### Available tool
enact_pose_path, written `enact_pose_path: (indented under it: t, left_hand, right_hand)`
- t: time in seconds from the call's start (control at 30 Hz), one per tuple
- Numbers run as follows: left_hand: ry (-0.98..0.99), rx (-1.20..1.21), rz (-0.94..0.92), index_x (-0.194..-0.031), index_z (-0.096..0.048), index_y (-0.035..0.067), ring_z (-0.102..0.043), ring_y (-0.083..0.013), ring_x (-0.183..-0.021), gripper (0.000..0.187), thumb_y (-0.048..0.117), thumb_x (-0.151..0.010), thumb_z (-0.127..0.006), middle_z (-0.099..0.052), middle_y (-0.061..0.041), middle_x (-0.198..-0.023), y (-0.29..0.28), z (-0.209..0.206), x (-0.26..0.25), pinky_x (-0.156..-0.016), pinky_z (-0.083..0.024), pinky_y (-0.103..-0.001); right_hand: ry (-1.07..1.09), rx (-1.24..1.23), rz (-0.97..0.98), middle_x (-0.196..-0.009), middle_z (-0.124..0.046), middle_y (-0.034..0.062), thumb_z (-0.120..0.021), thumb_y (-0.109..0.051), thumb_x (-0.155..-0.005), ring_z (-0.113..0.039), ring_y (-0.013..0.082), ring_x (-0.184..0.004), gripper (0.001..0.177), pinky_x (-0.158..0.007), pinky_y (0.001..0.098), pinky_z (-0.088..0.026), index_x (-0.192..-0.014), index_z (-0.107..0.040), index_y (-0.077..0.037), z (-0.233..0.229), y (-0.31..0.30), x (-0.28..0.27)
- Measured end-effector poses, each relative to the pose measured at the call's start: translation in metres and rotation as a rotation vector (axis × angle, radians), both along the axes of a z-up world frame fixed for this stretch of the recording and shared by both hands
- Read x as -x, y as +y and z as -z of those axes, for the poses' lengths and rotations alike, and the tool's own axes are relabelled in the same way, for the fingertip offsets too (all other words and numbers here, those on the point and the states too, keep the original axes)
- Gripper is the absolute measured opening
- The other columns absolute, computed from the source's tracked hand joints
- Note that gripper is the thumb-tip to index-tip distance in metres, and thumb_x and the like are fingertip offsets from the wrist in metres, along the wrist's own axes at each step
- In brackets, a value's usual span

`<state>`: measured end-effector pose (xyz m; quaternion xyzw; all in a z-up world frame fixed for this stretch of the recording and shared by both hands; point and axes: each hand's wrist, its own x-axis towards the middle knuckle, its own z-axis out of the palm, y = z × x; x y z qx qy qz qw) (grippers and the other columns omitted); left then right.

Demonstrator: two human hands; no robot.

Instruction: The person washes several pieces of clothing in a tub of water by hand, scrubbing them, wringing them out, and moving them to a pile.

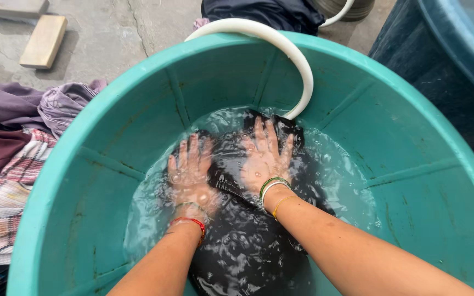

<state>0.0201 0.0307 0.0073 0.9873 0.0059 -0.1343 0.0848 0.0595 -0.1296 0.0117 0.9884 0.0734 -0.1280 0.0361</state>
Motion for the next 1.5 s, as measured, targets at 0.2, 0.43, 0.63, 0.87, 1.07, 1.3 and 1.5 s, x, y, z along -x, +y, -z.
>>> enact_pose_path:
  t: [0.2,0.43,0.63,0.87,1.07,1.3,1.5]
  left_hand:
    - [0.065,-0.007,0.024,-0.157,-0.029,0.025,0.003,-0.0272,-0.158,0.084,0.043,-0.085,-0.068,0.006,-0.005,-0.172,-0.001,-0.021,0.008,-0.126,-0.001,-0.045]
    - [0.026,0.269,-0.055,-0.135,-0.061,0.008,-0.049,-0.0398,-0.136,0.043,0.026,-0.101,-0.043,-0.052,-0.022,-0.143,0.025,0.041,-0.029,-0.111,-0.039,-0.051]
    - [-0.251,0.759,-0.119,-0.111,-0.074,-0.002,-0.063,-0.0416,-0.109,0.043,0.03,-0.096,-0.049,-0.07,-0.027,-0.113,0.069,-0.002,-0.013,-0.095,-0.048,-0.045]
    - [-0.063,0.99,-0.141,-0.092,-0.078,0.004,-0.068,-0.0306,-0.089,0.03,0.029,-0.083,-0.063,-0.075,-0.017,-0.094,0.094,-0.159,-0.008,-0.079,-0.052,-0.038]
    - [-0.481,0.923,0.225,-0.1,-0.077,0.012,-0.072,-0.0219,-0.088,0.029,0.036,-0.085,-0.07,-0.077,-0.01,-0.096,0.083,-0.305,0.004,-0.075,-0.055,-0.033]
    - [-0.534,0.563,0.37,-0.11,-0.076,0.006,-0.069,-0.0319,-0.102,0.046,0.047,-0.095,-0.064,-0.074,-0.019,-0.108,0.044,-0.33,0.045,-0.09,-0.053,-0.041]
    - [0.193,0.268,-0.15,-0.144,-0.054,0.002,-0.048,-0.0381,-0.141,0.096,0.079,-0.087,-0.056,-0.049,-0.024,-0.151,0.024,-0.208,0.123,-0.117,-0.037,-0.042]
  right_hand:
    - [-0.052,-0.238,0.03,-0.169,-0.001,0.0056,-0.057,-0.023,-0.084,0.003,0.0289,-0.156,0.066,-0.12,0.0673,0.002,-0.149,-0.044,-0.029,0.007,-0.009,0.008]
    - [-0.291,-0.285,0.038,-0.103,-0.073,0.0214,-0.06,-0.033,-0.098,-0.069,0.0436,-0.096,0.027,-0.083,0.051,-0.054,-0.096,-0.076,-0.011,0.029,-0.082,-0.002]
    - [0.03,-1.661,1.09,-0.066,-0.058,0.0007,-0.059,-0.033,-0.071,-0.056,0.0219,-0.061,0.017,-0.057,0.0421,-0.039,-0.068,-0.054,-0.018,-0.046,-0.169,0.038]
    - [-0.37,-1.049,0.314,-0.095,-0.063,0.0004,-0.066,-0.031,-0.065,-0.061,0.0183,-0.094,0.027,-0.08,0.044,-0.05,-0.086,-0.065,-0.014,-0.185,-0.215,0.035]
    - [-0.684,-1.392,0.234,-0.099,-0.063,0.0093,-0.076,-0.034,-0.048,-0.063,0.0226,-0.095,0.057,-0.08,0.0365,-0.053,-0.096,-0.067,-0.005,-0.318,-0.236,0.052]
    - [-0.565,-1.46,0.528,-0.113,-0.067,0.0118,-0.079,-0.047,-0.067,-0.065,0.0247,-0.105,0.063,-0.083,0.0431,-0.054,-0.112,-0.066,-0.004,-0.354,-0.187,0.11]
    - [-0.153,-0.686,0.511,-0.108,-0.077,0.0245,-0.069,-0.064,-0.078,-0.075,0.032,-0.105,0.076,-0.092,0.0424,-0.054,-0.108,-0.075,0.006,-0.243,-0.152,0.142]
